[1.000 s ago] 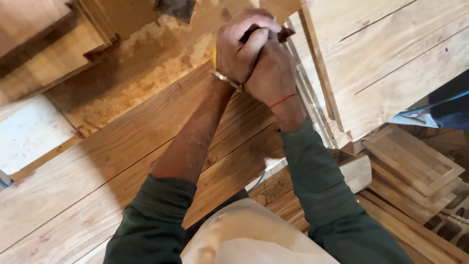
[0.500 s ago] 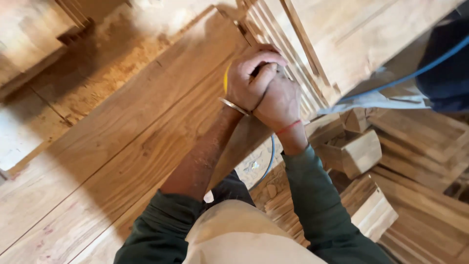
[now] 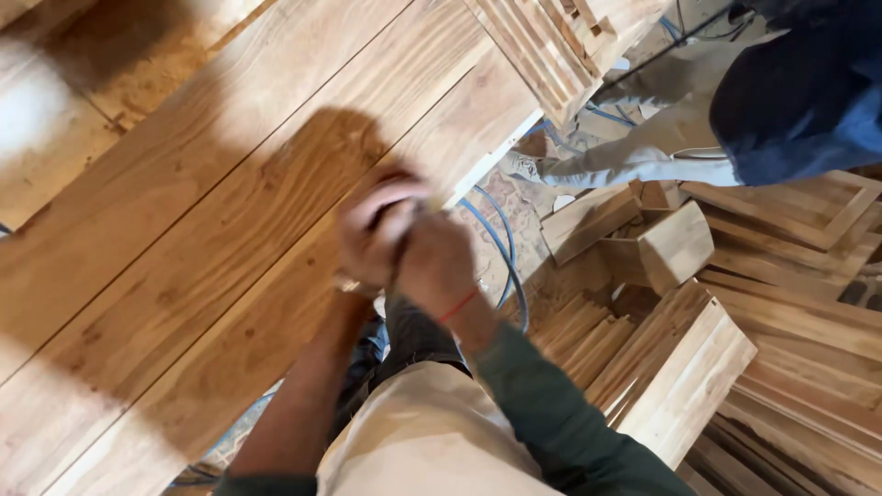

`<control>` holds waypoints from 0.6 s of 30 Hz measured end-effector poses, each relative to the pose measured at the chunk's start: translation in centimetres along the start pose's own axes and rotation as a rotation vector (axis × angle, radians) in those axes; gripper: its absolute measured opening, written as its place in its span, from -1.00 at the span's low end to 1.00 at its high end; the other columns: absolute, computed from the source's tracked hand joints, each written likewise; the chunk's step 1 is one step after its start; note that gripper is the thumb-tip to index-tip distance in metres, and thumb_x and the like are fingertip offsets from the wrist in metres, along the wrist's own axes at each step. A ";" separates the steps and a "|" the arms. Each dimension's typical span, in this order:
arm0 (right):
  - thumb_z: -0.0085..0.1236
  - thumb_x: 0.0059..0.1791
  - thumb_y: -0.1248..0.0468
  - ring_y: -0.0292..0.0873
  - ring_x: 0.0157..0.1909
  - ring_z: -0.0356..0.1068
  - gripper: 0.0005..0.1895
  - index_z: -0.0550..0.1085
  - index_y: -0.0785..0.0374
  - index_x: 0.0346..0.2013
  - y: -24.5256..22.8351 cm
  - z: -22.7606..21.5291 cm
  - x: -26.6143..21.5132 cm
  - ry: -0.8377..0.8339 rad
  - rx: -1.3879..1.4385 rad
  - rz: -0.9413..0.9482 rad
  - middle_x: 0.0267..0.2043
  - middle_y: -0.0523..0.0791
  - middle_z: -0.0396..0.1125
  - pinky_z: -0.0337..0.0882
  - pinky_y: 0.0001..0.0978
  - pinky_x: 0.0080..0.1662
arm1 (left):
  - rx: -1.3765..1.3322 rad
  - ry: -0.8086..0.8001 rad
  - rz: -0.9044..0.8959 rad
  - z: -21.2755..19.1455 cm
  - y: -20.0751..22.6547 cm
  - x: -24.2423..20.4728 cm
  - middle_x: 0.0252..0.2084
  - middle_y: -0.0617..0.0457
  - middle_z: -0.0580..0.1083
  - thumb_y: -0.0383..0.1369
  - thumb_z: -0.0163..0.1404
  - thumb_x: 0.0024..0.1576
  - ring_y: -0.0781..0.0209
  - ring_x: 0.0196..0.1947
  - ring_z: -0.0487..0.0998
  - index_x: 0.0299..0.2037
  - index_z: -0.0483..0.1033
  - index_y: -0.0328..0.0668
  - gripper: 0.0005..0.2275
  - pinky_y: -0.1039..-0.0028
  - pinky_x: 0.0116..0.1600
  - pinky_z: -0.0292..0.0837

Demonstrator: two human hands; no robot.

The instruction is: The person uses a power sander to smooth several wooden panels, moving the tool across the surface and edges of each piece.

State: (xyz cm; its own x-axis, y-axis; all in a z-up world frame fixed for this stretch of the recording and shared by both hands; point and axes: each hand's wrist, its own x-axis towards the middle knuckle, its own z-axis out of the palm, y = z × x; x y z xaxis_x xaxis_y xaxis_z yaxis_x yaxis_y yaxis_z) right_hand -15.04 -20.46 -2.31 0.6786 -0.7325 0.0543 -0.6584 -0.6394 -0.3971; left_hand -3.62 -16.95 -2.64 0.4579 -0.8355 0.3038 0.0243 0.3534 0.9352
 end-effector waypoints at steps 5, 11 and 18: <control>0.07 -0.08 0.32 -0.03 -0.14 0.46 -0.83 0.50 0.18 -0.19 -8.2 3.4 -3.9 0.033 0.242 -0.493 -0.20 -0.12 0.40 0.49 -0.14 -0.14 | 0.123 0.311 -0.028 -7.3 3.3 -8.7 0.05 -0.25 0.52 -0.40 -0.07 0.19 0.03 -0.01 0.56 -0.11 0.57 -0.36 -0.79 0.32 0.13 0.49; 0.14 -0.10 0.24 -0.10 -0.31 0.45 -0.90 0.53 0.13 -0.51 -15.0 3.1 -6.1 -0.301 0.273 -0.518 -0.40 -0.13 0.38 0.39 -0.14 -0.37 | 0.312 0.569 -0.033 -10.4 7.2 -15.5 0.04 -0.23 0.51 -0.34 -0.15 0.21 0.04 0.02 0.55 -0.14 0.53 -0.41 -0.74 0.34 0.21 0.45; 0.11 -0.13 0.28 -0.08 -0.25 0.45 -0.87 0.46 0.08 -0.60 -7.8 3.5 -5.4 -0.186 0.286 -0.486 -0.43 -0.13 0.35 0.43 -0.17 -0.25 | 0.250 0.518 -0.060 -6.1 2.0 -13.0 0.05 -0.26 0.52 -0.39 -0.12 0.17 -0.03 -0.01 0.55 -0.21 0.53 -0.42 -0.79 0.27 0.16 0.51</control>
State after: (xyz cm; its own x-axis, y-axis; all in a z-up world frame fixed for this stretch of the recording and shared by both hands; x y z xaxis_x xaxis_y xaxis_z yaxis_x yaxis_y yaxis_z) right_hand -12.46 -10.67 -2.74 0.9432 -0.3013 0.1401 -0.1614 -0.7840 -0.5994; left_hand -4.13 -2.78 -5.84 0.8391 -0.5137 0.1790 -0.1180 0.1493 0.9817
